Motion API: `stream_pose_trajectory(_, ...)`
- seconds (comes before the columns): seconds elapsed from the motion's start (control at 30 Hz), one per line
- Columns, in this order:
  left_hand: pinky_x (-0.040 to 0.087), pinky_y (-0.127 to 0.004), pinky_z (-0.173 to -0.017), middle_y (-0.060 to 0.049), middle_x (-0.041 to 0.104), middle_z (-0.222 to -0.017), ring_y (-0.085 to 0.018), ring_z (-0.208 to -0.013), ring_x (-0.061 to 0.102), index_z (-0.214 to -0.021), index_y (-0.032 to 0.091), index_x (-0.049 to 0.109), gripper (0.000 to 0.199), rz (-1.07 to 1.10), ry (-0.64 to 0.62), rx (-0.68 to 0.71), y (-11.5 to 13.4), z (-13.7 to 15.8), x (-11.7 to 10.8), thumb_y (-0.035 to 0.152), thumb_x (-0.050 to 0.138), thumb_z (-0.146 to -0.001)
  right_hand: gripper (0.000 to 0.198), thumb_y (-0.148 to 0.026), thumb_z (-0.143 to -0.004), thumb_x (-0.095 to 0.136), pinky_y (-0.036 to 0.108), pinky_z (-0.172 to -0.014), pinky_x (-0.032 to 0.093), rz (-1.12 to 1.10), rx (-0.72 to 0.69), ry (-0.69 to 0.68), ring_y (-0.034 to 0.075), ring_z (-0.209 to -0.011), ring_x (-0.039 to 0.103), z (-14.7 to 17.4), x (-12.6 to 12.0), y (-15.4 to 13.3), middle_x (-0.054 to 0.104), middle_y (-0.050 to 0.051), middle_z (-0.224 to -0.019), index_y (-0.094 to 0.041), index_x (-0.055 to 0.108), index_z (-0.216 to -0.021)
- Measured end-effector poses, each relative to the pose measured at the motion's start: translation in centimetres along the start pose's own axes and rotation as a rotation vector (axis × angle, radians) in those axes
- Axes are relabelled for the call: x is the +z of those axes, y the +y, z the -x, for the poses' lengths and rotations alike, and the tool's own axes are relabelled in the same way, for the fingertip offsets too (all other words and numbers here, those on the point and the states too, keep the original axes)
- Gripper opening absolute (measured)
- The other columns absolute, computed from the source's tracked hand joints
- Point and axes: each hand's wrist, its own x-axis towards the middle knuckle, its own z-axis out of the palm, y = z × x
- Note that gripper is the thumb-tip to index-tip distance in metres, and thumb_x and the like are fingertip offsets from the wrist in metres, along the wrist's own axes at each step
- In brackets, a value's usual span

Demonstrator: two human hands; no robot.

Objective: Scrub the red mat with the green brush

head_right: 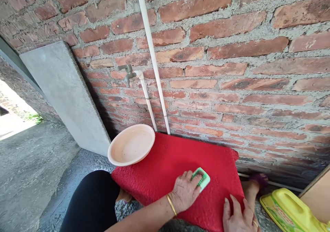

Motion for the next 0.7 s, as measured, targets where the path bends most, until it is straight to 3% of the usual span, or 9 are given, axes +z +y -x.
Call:
stream_pose_trajectory(0.17, 0.052, -0.032, -0.087, -0.008, 0.063, -0.118, -0.023, -0.104, 0.060, -0.141, 0.031, 0.052, 0.044, -0.100, 0.101, -0.345, -7.6, 0.4, -3.1, 0.034, 0.050, -0.097, 0.050, -0.049, -0.098, 0.036, 0.048, -0.073, 0.054, 0.034, 0.039, 0.066, 0.033, -0.091, 0.067, 0.0, -1.6, -1.7, 0.058, 0.016, -0.135, -0.020, 0.067, -0.123)
stream_pose_trajectory(0.3, 0.052, -0.032, -0.085, -0.009, 0.063, -0.113, -0.023, -0.103, 0.061, -0.143, 0.025, 0.049, 0.048, -0.190, 0.170, -0.494, -11.7, 1.9, -2.9, 0.039, 0.051, -0.097, 0.047, -0.047, -0.098, 0.039, 0.045, -0.072, 0.053, 0.051, 0.030, 0.065, 0.032, -0.090, 0.066, -0.3, -2.3, -2.3, 0.060, 0.016, -0.133, -0.019, 0.068, -0.121)
stream_pose_trajectory(0.47, 0.048, -0.047, -0.097, -0.018, 0.059, -0.127, -0.033, -0.118, 0.056, -0.147, 0.015, 0.045, 0.074, -0.299, 0.245, -0.585, -12.1, 3.2, -0.4, 0.057, 0.061, -0.088, 0.042, -0.044, -0.099, 0.042, 0.041, -0.070, 0.052, 0.075, 0.047, 0.106, 0.029, -0.087, 0.066, -0.3, -2.1, -2.2, 0.061, 0.014, -0.131, -0.019, 0.070, -0.118)
stream_pose_trajectory(0.57, 0.044, -0.050, -0.102, -0.020, 0.056, -0.135, -0.034, -0.125, 0.052, -0.148, 0.014, 0.044, 0.073, -0.269, 0.251, -0.586, -12.1, 2.8, -0.2, 0.054, 0.061, -0.089, 0.040, -0.043, -0.098, 0.044, 0.040, -0.071, 0.051, 0.079, 0.036, 0.128, 0.028, -0.088, 0.065, -0.2, -1.9, -2.1, 0.061, 0.014, -0.132, -0.019, 0.070, -0.118)
stream_pose_trajectory(0.7, 0.041, -0.047, -0.108, -0.016, 0.052, -0.146, -0.031, -0.136, 0.046, -0.151, 0.022, 0.041, 0.069, -0.187, 0.212, -0.479, -12.8, 1.9, -0.9, 0.045, 0.062, -0.090, 0.036, -0.039, -0.096, 0.048, 0.040, -0.073, 0.050, 0.075, 0.033, 0.136, 0.027, -0.092, 0.064, -0.1, -1.9, -2.1, 0.061, 0.014, -0.132, -0.020, 0.069, -0.118)
